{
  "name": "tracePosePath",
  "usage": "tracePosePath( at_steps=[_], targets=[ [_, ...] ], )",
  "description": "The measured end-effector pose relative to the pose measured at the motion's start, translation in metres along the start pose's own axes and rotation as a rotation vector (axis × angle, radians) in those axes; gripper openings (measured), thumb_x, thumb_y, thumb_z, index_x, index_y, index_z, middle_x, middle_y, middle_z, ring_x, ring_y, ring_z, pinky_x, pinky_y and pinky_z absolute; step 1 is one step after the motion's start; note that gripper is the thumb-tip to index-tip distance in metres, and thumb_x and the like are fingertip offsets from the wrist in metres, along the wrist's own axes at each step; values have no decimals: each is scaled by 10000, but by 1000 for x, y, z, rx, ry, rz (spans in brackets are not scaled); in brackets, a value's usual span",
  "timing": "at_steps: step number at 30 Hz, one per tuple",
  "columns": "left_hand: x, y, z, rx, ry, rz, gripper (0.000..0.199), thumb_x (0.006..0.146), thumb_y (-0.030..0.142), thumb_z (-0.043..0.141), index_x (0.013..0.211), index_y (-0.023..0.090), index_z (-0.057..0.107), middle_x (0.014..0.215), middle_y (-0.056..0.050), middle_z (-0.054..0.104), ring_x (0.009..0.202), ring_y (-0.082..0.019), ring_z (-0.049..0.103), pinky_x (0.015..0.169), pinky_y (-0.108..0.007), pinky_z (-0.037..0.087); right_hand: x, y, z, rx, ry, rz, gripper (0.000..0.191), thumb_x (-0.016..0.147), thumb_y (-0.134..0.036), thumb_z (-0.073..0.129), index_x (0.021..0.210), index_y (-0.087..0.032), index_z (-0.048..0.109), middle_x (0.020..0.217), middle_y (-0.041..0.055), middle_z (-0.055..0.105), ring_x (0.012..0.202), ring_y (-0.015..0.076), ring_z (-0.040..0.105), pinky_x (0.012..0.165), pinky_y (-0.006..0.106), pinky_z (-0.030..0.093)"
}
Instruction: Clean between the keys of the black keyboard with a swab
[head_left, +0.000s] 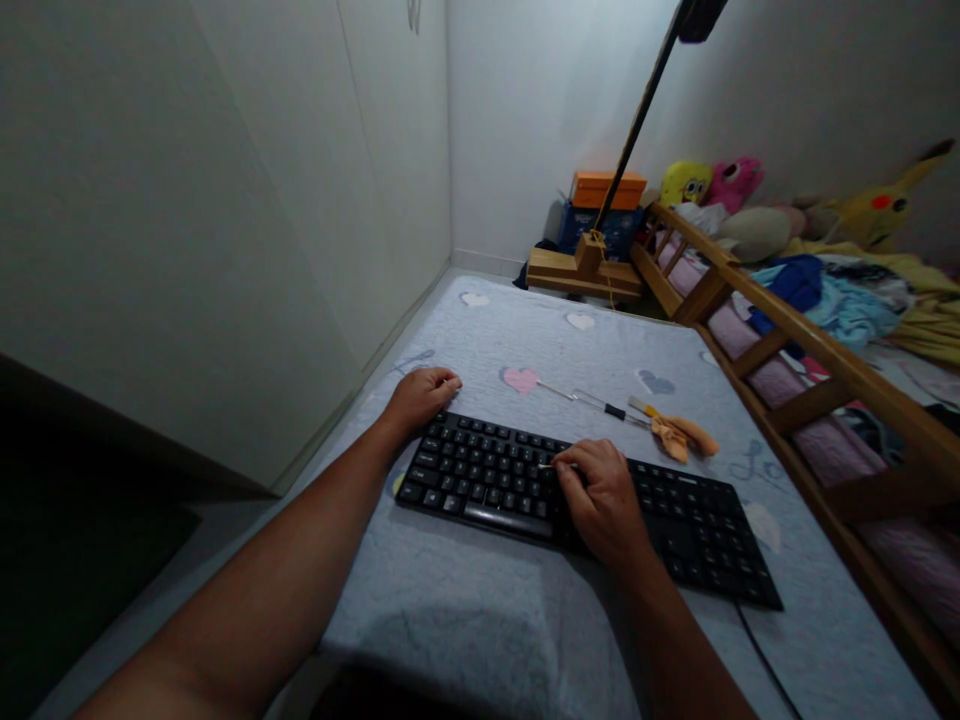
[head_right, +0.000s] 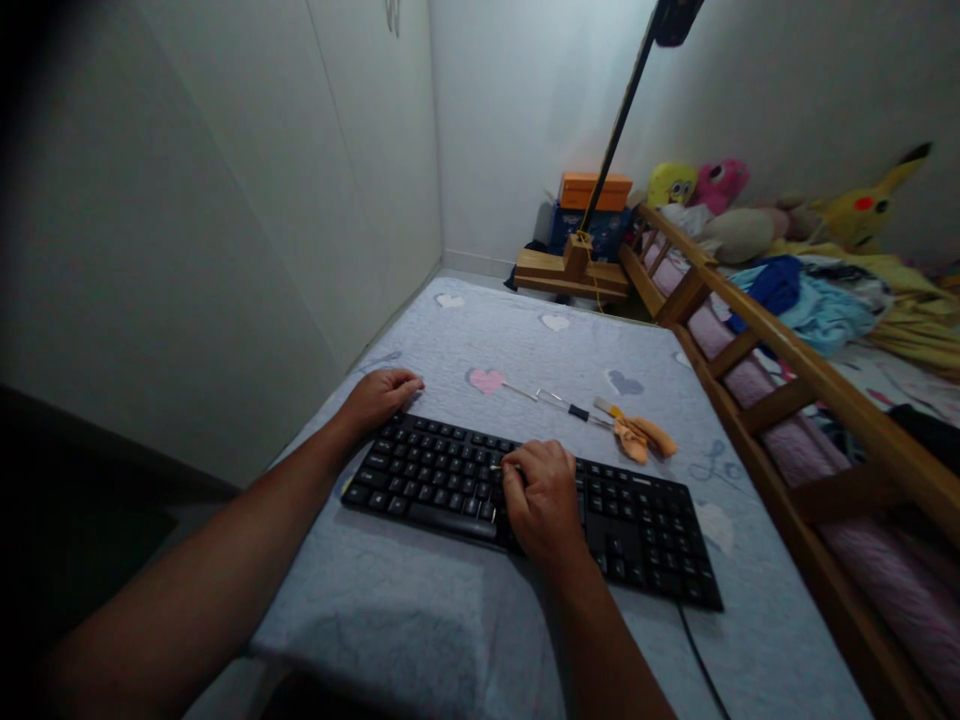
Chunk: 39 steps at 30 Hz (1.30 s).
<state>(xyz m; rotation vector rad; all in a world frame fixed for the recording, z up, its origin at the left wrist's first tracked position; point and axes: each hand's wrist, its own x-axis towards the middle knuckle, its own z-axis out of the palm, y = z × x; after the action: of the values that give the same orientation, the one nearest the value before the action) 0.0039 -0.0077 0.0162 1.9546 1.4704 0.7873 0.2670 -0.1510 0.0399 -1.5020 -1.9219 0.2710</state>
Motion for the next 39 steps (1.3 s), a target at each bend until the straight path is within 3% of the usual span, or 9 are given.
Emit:
tracePosePath(
  at_steps=[21,39],
  targets=[
    [0,2,-1,4,5,10,358,829,429,482,790,149,702,557,-3,578,562,-174,532,553,-280,350,1,-4,9,32,-39,-73,165,923,-189,521,862,-207,674,845,45,679,870,212,537,845,405,362],
    [1,1,0,13,7,11,351,829,423,486,790,155,710,599,-18,616,610,-192,565,576,-290,367,1,-7,6,31,-51,-77,173,915,-199,513,810,-222,649,800,35,669,835,206,549,818,389,378]
  ],
)
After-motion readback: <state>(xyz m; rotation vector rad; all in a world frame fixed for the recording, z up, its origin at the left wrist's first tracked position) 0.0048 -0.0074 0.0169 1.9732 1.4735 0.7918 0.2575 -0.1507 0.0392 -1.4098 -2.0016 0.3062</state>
